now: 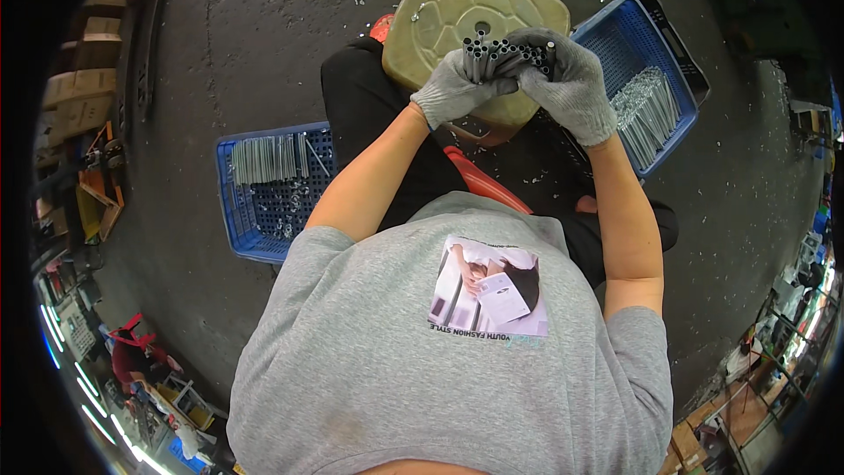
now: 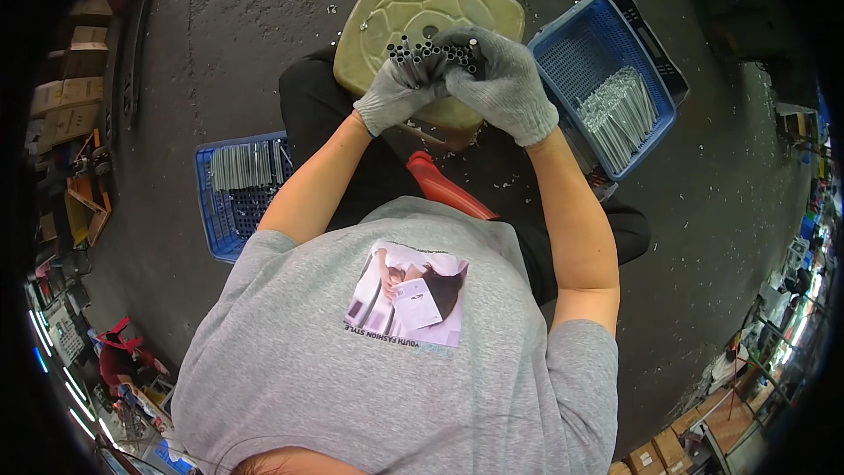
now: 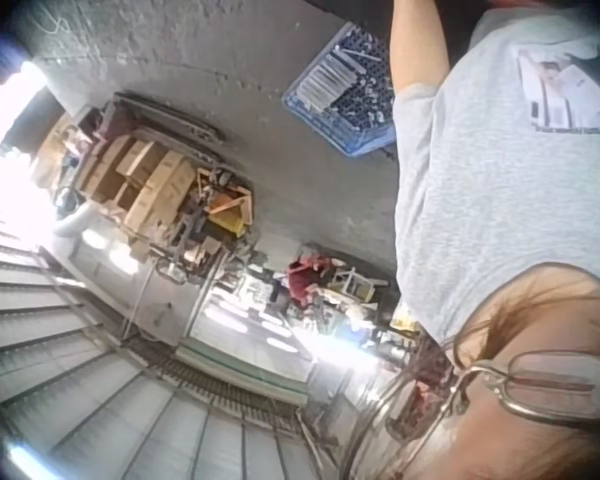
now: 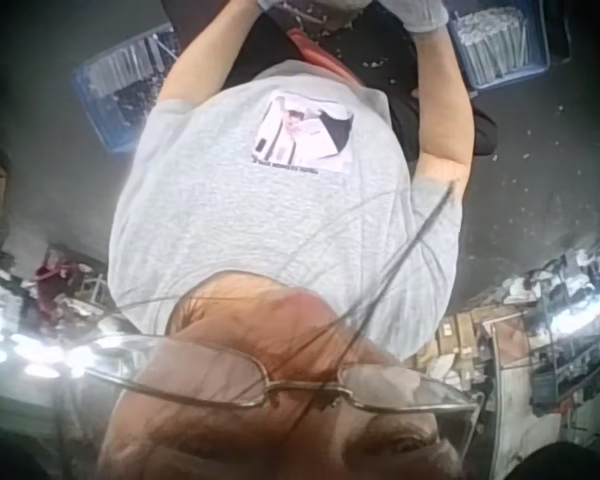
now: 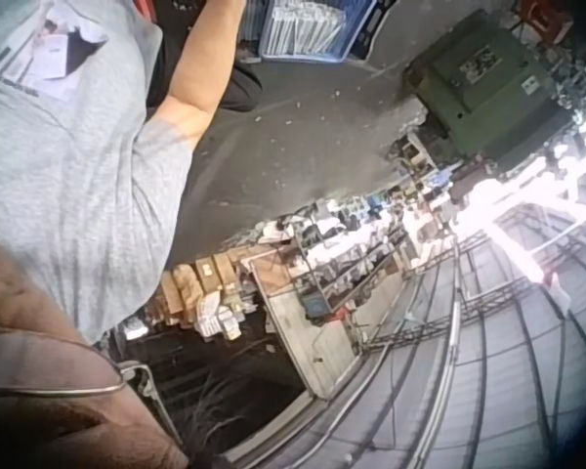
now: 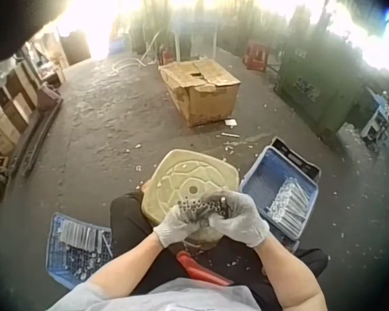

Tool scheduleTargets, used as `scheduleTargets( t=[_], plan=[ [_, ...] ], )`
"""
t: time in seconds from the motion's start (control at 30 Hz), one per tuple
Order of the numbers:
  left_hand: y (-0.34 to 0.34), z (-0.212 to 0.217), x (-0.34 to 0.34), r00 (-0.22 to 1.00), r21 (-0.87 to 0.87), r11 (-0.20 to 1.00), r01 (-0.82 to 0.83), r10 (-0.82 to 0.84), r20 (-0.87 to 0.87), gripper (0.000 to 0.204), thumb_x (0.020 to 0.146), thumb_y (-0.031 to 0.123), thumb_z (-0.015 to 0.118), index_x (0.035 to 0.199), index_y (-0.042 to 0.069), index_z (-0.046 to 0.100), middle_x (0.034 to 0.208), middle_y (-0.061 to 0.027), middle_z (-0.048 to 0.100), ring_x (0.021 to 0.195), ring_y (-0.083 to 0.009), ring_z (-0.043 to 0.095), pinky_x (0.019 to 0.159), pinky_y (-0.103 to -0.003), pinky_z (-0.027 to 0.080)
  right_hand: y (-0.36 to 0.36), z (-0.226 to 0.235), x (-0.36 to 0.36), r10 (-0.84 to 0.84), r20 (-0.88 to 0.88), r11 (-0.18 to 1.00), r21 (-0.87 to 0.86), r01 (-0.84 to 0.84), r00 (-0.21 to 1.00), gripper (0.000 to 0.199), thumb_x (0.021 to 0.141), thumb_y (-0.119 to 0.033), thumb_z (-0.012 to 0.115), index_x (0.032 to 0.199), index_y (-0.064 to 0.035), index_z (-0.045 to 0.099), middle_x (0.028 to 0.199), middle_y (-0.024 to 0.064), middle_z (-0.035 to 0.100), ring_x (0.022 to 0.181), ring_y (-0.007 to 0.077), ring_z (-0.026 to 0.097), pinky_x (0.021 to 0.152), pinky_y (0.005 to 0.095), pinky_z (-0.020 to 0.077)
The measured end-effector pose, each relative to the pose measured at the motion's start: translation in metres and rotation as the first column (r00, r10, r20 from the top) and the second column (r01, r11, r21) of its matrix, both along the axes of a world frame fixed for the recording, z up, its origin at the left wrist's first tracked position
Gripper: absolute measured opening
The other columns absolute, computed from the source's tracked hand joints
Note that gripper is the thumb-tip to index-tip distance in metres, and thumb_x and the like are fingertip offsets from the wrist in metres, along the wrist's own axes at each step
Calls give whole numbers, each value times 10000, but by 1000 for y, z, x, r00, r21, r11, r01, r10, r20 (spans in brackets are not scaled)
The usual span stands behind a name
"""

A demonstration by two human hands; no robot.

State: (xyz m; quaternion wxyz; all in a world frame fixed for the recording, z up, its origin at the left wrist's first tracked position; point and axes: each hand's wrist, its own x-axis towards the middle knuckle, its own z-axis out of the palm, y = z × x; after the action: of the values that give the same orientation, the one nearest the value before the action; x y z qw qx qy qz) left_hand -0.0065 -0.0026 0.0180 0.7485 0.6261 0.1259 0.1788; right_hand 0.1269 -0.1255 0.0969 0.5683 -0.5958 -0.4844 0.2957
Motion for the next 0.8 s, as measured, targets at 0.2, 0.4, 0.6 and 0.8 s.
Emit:
scheduleTargets(
  t=[0.2,0.4,0.6,0.8],
  plan=[
    [1,5,-3,996,14,1000,-3,4,-90,297,770,23,776,1051,38,683,983,-18,714,849,-95,652,785,-218,522,2,1,0,15,53,1000,-15,-14,999,334,770,66,614,1096,-6,628,1002,43,667,803,85,584,744,191,480],
    [-3,4,5,995,155,988,7,8,-98,346,799,39,741,1133,37,652,1019,-44,700,877,-126,645,810,-247,520,5,-10,-5,-167,103,979,140,151,981,262,772,30,668,1025,-26,629,899,27,671,721,103,589,667,213,486],
    [2,-20,-8,979,272,946,-176,197,-52,252,868,56,645,1115,9,625,1000,-60,667,792,-125,593,707,-263,492,31,-50,-16,-462,236,865,335,374,855,268,728,-41,753,959,-53,616,779,22,653,614,144,584,595,256,494],
    [-21,2,9,945,236,926,-293,319,-76,129,889,64,648,997,3,684,924,-52,706,709,-97,590,675,-215,479,9,-40,13,-570,108,798,309,518,815,211,747,-85,734,902,-76,592,752,32,637,594,141,573,550,256,477]
  ],
)
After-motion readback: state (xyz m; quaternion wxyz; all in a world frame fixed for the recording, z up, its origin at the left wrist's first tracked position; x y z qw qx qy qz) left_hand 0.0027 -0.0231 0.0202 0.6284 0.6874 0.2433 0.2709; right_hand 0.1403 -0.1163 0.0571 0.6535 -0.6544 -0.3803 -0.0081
